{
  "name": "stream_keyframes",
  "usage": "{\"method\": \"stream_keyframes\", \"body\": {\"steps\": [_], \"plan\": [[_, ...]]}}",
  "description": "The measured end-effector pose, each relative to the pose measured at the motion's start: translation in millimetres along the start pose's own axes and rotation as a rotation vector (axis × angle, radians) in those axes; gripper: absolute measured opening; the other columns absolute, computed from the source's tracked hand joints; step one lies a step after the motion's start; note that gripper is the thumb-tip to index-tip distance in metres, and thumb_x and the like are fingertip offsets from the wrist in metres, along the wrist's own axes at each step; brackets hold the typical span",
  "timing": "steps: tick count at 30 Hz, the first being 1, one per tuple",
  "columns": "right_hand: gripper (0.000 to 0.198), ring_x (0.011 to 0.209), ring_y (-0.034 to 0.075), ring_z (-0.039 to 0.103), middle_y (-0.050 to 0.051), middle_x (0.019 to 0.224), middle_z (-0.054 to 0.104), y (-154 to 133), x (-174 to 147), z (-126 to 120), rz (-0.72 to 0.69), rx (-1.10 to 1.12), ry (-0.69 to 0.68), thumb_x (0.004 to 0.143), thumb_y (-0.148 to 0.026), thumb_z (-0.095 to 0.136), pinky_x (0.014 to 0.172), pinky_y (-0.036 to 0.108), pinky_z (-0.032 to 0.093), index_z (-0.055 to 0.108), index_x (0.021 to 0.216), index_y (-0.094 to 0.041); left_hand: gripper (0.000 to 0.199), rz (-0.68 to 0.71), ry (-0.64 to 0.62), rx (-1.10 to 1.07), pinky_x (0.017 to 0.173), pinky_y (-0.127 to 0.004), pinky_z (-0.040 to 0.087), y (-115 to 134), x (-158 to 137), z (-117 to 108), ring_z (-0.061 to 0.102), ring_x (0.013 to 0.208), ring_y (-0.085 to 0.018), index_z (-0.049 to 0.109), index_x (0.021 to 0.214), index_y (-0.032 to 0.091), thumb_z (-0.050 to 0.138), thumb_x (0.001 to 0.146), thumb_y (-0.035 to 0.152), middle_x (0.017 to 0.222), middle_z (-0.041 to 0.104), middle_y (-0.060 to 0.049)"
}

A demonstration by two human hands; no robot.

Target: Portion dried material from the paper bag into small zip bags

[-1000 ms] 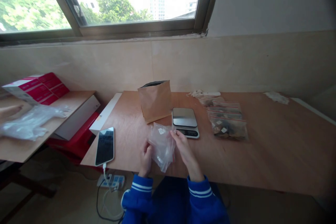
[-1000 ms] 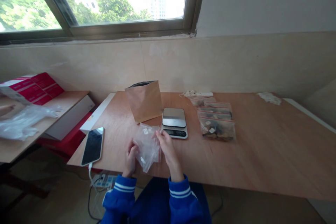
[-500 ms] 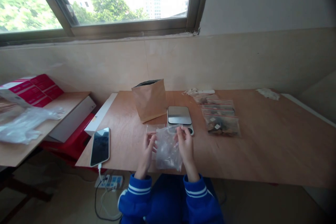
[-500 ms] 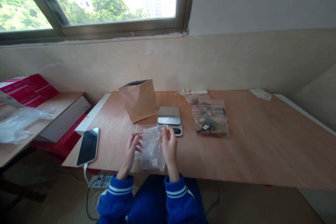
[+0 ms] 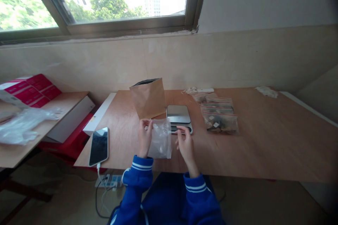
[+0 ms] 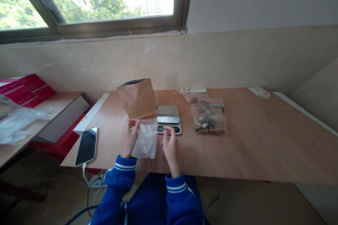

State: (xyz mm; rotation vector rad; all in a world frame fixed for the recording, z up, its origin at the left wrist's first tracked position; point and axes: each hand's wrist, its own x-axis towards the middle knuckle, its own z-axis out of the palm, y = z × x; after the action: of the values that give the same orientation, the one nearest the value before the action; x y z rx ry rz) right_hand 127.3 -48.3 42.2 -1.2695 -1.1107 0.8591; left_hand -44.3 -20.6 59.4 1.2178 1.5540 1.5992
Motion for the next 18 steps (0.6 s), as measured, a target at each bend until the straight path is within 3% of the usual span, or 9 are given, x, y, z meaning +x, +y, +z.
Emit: {"method": "stream_keyframes", "body": {"steps": [2,5,9,13,18], "plan": [[0.038,0.073,0.021,0.059,0.01,0.092,0.066,13,9,-23,-0.124,-0.178,0.117,0.089,-0.052,0.047,0.07,0.038,0.05,0.061,0.099,-0.019,0.029,-0.006,0.058,0.082,0.075,-0.03,0.047,-12,12,1,0.061,0.078,-0.017,0.054,0.093,0.019,0.065,0.08,0.043,0.084,0.061,-0.002],[0.032,0.104,0.03,0.056,0.015,0.103,0.065,32,23,-62,-0.279,-0.497,0.319,0.09,-0.042,0.043,0.097,0.052,0.039,0.064,0.098,-0.019,0.037,-0.032,0.066,0.122,0.08,-0.034,0.046,-28,19,2,0.062,0.085,-0.02,0.052,0.097,0.019,0.072,0.074,0.04,0.088,0.061,-0.004],[0.045,0.125,0.035,0.045,0.024,0.128,0.053,55,30,-101,-0.327,-0.704,0.49,0.088,-0.035,0.044,0.102,0.056,0.032,0.053,0.125,-0.012,0.042,0.037,0.014,0.331,0.091,-0.041,0.045,-31,11,-1,0.059,0.1,-0.026,0.052,0.108,0.017,0.069,0.075,0.038,0.102,0.059,-0.009],[0.059,0.133,0.037,0.038,0.027,0.138,0.044,72,28,-115,-0.306,-0.774,0.45,0.084,-0.031,0.046,0.103,0.059,0.031,0.039,0.138,-0.009,0.053,0.117,0.016,0.651,0.1,-0.053,0.038,-14,-6,-6,0.048,0.121,-0.035,0.048,0.128,0.018,0.06,0.082,0.042,0.127,0.049,-0.017],[0.044,0.143,0.038,0.02,0.018,0.153,0.028,78,26,-112,-0.225,-0.793,0.364,0.083,-0.025,0.042,0.106,0.064,0.027,0.06,0.122,-0.018,0.047,0.209,-0.195,0.814,0.109,-0.054,0.027,-6,-31,1,0.036,0.137,-0.034,0.049,0.135,0.03,0.052,0.089,0.04,0.152,0.036,-0.01]]}}
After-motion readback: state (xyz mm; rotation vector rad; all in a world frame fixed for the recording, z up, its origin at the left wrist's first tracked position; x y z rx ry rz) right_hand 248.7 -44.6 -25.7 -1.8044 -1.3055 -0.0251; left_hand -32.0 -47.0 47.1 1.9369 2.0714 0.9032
